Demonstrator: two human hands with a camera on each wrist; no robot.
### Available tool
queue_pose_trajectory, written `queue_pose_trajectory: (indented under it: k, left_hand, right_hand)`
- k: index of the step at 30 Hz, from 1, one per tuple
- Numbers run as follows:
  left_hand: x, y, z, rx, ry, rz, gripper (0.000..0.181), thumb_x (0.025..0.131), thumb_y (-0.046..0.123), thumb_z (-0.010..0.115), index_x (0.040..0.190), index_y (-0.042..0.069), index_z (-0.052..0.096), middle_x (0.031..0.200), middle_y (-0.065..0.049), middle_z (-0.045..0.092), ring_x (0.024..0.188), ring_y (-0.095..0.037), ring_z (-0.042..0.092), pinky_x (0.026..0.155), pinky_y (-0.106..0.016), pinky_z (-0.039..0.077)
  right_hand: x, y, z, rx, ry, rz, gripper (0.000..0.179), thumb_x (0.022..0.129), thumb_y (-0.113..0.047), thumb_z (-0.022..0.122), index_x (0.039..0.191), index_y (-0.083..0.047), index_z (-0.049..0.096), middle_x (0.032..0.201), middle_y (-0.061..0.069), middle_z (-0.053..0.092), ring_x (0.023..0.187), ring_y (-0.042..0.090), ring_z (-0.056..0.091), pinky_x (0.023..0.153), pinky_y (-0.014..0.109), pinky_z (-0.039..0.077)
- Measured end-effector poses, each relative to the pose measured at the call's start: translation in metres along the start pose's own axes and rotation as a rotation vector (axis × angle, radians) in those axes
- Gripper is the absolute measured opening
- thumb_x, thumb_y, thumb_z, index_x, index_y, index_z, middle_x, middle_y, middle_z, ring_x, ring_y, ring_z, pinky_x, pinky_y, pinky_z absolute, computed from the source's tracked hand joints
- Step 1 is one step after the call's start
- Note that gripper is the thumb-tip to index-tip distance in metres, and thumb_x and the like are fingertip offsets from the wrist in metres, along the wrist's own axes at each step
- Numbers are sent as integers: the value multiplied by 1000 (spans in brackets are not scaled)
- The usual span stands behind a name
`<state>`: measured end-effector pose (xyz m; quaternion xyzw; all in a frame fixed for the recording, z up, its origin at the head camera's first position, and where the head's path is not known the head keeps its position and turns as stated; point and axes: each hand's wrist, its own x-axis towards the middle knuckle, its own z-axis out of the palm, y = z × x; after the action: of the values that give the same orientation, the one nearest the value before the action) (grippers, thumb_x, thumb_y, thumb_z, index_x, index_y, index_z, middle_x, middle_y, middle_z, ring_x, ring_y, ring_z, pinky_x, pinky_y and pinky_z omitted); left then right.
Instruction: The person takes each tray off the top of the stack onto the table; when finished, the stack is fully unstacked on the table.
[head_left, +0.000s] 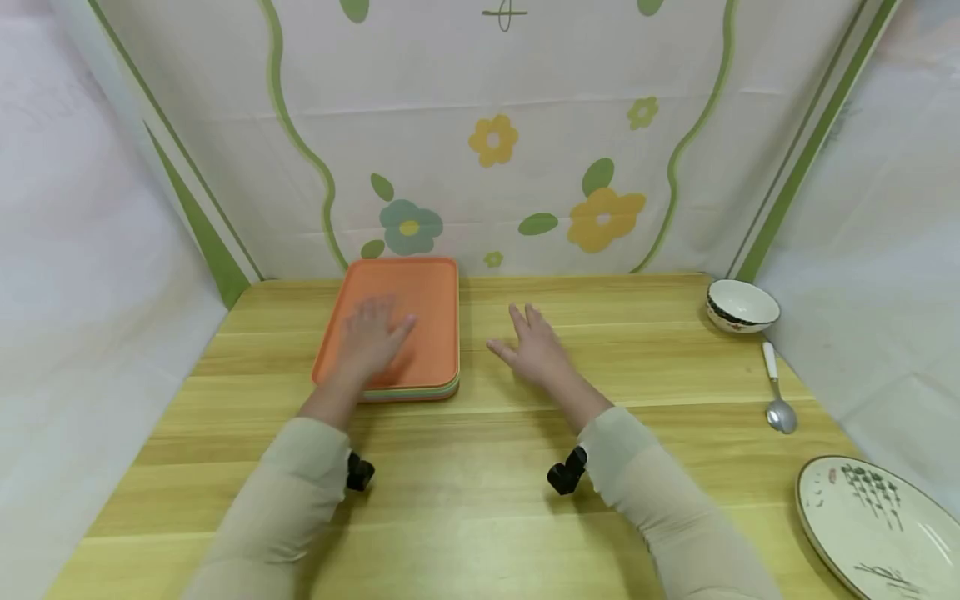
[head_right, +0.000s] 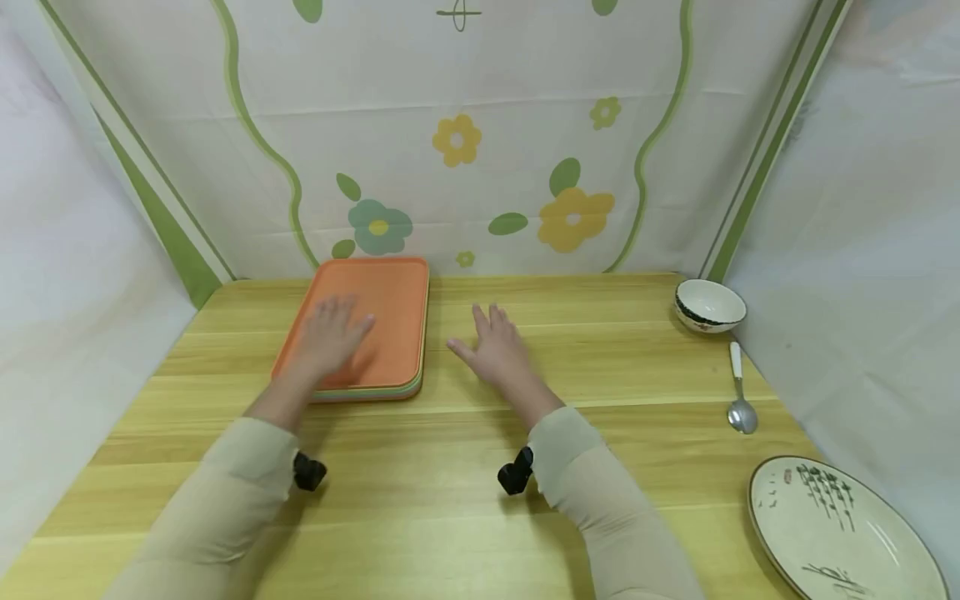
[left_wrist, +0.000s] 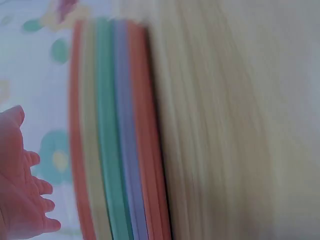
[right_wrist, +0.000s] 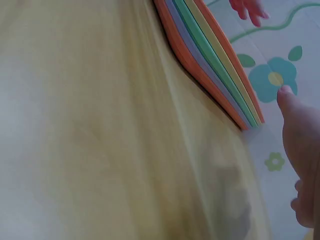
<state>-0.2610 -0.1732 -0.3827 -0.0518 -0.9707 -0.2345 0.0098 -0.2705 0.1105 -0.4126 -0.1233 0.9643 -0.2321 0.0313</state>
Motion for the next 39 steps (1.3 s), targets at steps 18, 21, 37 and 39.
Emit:
queue_pose_trajectory:
  k: [18,21,37,39]
  left_hand:
    - [-77,-87,-16,-642,20,-214,85,102,44,47,158,10,-6,163,-23,5,149,-45,13,121,-59,20]
    - [-79,-92,-13,-650,-7,-214,84,102,43,47,158,6,-3,162,-25,11,147,-43,23,120,-56,25]
    - [-81,-98,-5,-665,9,-291,72,101,34,55,155,1,21,159,-21,27,146,-31,27,122,-44,27]
    - [-79,-97,-5,-702,17,-312,71,101,33,55,155,3,22,160,-18,27,147,-28,26,122,-39,27]
  right_hand:
    - [-24,-27,64,443,-29,-55,103,83,-64,66,159,-18,14,163,9,23,148,34,27,119,57,29]
    - [-25,-31,68,437,-28,-76,104,82,-65,66,159,-14,16,162,9,27,148,32,28,119,55,30]
    - [-24,-39,78,274,-21,-89,89,87,-61,62,157,-18,25,155,6,40,142,45,33,119,56,29]
    - [-23,-40,77,268,-16,-94,89,87,-60,62,157,-17,26,155,6,41,142,44,34,119,55,29]
